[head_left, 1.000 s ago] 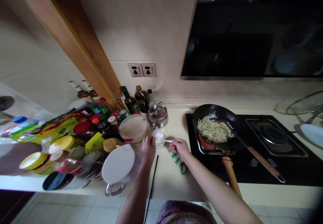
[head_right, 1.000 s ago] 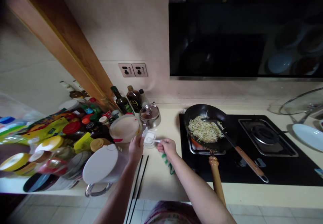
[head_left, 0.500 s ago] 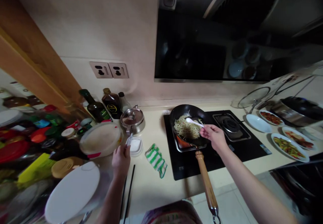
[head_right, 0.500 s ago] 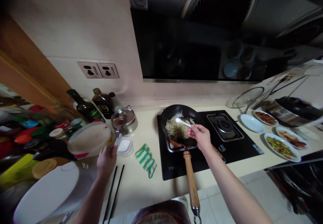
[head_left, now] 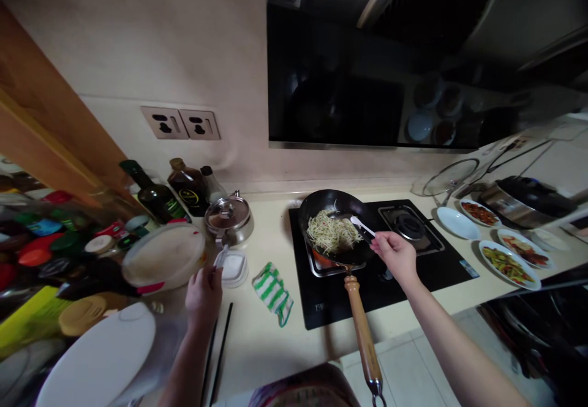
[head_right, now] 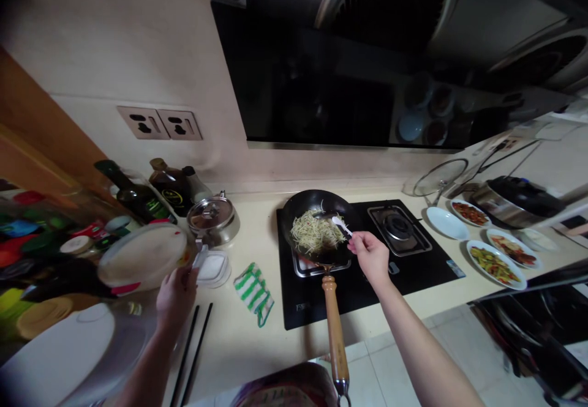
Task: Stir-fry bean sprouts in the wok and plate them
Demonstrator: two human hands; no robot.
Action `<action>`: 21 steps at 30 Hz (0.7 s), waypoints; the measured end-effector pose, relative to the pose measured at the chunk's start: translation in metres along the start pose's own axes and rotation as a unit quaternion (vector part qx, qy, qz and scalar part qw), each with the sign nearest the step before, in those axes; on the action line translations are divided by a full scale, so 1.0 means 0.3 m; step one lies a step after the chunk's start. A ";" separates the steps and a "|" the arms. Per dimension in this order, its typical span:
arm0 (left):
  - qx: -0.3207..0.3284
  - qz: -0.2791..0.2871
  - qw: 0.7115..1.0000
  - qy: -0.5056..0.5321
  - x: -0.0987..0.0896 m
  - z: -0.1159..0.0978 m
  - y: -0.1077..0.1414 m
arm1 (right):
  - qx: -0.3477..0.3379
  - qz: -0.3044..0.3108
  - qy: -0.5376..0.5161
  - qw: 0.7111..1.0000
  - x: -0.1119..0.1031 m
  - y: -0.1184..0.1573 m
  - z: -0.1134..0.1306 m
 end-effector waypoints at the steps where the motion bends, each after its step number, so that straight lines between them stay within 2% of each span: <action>1: 0.000 0.000 1.000 -0.001 0.000 0.000 -0.001 | -0.012 0.007 0.017 1.000 0.003 -0.001 0.007; 5: 0.002 -0.003 1.000 -0.010 0.005 0.001 -0.002 | -0.046 0.020 0.062 0.997 0.018 0.008 0.035; 7: 0.001 -0.005 1.000 -0.022 0.010 0.002 0.001 | -0.055 0.034 0.048 0.997 0.068 0.029 0.045; 8: 0.001 -0.005 1.000 -0.030 0.013 0.002 0.002 | -0.055 0.055 0.033 0.996 0.118 0.043 0.048; 9: 0.002 -0.003 0.999 -0.039 0.016 0.002 0.002 | -0.056 0.090 0.021 0.994 0.188 0.063 0.051; 11: 0.008 0.003 0.998 -0.058 0.022 0.005 -0.003 | -0.077 0.198 0.049 0.976 0.385 0.122 0.064; 13: 0.012 0.008 0.997 -0.073 0.022 0.006 -0.009 | -0.130 0.315 0.140 0.930 0.621 0.212 0.086; 15: 0.019 0.013 0.996 -0.081 0.018 -0.001 -0.006 | -0.160 0.376 0.182 0.895 0.832 0.298 0.103; 17: 0.033 0.020 0.996 -0.080 0.017 -0.016 0.008 | -0.181 0.414 0.218 0.865 0.991 0.361 0.112; 19: 0.058 0.037 0.995 -0.072 0.024 -0.033 0.028 | -0.191 0.439 0.253 0.841 1.068 0.390 0.114; 21: 0.091 0.064 0.992 -0.064 0.040 -0.046 0.047 | -0.204 0.453 0.272 0.824 1.039 0.392 0.124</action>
Point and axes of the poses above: each hand's wrist, its own y-axis away from the middle knuckle, its own x-axis out of the palm, z = x × y, the point moved 5 cm from there along -y, towards the middle knuckle, and after that the axes turned 7 degrees about z, right-handed, at the moved point
